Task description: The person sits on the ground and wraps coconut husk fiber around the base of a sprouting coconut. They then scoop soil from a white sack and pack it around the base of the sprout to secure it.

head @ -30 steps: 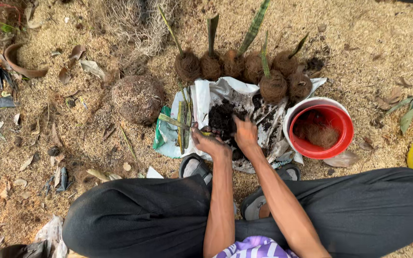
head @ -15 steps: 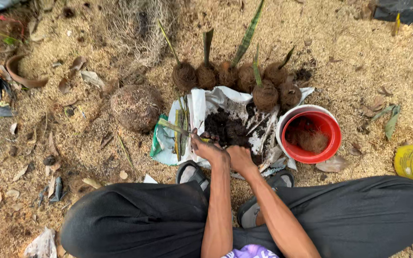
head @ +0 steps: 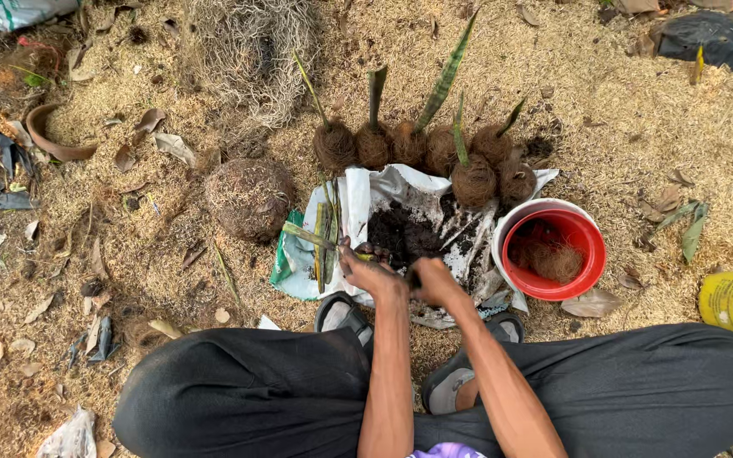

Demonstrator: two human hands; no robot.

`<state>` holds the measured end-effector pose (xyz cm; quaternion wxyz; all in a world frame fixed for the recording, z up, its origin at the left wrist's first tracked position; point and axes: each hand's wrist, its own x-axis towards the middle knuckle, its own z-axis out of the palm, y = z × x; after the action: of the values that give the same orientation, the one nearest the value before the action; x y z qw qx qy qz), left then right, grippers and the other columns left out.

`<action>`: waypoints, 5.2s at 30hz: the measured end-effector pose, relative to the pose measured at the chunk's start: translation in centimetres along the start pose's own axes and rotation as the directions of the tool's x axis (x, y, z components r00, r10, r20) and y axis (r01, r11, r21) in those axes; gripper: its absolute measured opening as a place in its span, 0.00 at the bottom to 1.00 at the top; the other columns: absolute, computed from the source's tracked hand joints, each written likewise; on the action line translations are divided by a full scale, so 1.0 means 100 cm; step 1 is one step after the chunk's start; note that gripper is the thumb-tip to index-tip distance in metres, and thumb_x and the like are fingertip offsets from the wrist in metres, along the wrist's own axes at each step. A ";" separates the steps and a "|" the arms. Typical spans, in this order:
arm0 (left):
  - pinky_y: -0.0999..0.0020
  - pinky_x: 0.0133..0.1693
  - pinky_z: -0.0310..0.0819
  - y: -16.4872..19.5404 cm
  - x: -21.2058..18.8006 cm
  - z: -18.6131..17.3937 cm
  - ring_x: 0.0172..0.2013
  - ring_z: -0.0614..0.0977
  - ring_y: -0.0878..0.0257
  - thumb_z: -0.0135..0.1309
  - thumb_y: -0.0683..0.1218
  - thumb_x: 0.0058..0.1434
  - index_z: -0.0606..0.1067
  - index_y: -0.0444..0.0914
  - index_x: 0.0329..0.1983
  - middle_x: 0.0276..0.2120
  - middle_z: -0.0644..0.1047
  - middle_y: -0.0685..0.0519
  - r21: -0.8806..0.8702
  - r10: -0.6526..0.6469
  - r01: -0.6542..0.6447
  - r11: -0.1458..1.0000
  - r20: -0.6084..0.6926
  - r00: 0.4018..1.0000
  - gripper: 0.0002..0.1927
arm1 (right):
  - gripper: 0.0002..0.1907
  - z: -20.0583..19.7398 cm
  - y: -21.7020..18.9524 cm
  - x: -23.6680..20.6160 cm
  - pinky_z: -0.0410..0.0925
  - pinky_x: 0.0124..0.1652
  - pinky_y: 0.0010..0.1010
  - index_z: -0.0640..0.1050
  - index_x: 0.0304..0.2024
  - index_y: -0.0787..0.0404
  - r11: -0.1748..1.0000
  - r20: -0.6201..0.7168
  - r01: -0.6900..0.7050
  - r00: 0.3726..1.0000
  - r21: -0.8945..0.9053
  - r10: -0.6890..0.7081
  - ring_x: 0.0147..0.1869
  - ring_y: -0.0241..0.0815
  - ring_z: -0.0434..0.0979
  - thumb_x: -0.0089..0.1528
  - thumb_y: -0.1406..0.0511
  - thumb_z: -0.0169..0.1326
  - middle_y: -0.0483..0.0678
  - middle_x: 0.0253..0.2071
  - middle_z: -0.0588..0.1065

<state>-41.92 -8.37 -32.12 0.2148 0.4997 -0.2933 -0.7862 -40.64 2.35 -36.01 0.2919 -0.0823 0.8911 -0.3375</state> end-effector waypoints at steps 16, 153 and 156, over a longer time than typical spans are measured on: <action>0.66 0.31 0.68 0.003 0.012 0.003 0.33 0.70 0.64 0.45 0.53 0.70 0.74 0.41 0.49 0.34 0.70 0.55 -0.114 0.004 -0.006 0.994 -0.016 1.000 0.14 | 0.16 -0.001 0.001 0.029 0.75 0.34 0.39 0.80 0.52 0.60 0.906 -0.680 0.134 0.618 -0.402 -0.394 0.35 0.56 0.80 0.61 0.67 0.56 0.63 0.42 0.81; 0.73 0.23 0.62 0.001 0.003 -0.016 0.21 0.67 0.69 0.42 0.52 0.73 0.72 0.41 0.47 0.23 0.66 0.59 -0.157 -0.043 0.061 0.986 0.117 0.992 0.12 | 0.13 0.051 0.024 -0.029 0.75 0.47 0.48 0.84 0.39 0.64 0.900 -0.331 -0.410 0.878 -0.147 0.346 0.46 0.64 0.82 0.52 0.70 0.69 0.65 0.39 0.80; 0.72 0.24 0.64 0.002 -0.001 -0.015 0.22 0.68 0.69 0.42 0.52 0.74 0.73 0.41 0.48 0.23 0.66 0.58 -0.138 -0.046 0.060 0.989 0.105 0.993 0.13 | 0.05 0.051 0.022 -0.029 0.77 0.43 0.47 0.85 0.34 0.66 0.892 -0.345 -0.412 0.877 -0.184 0.334 0.43 0.62 0.83 0.55 0.74 0.64 0.67 0.37 0.80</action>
<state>-40.50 -8.86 -32.45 0.2132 0.4505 -0.2343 -0.8347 -35.21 2.18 -39.17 0.1985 0.1090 0.9596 -0.1670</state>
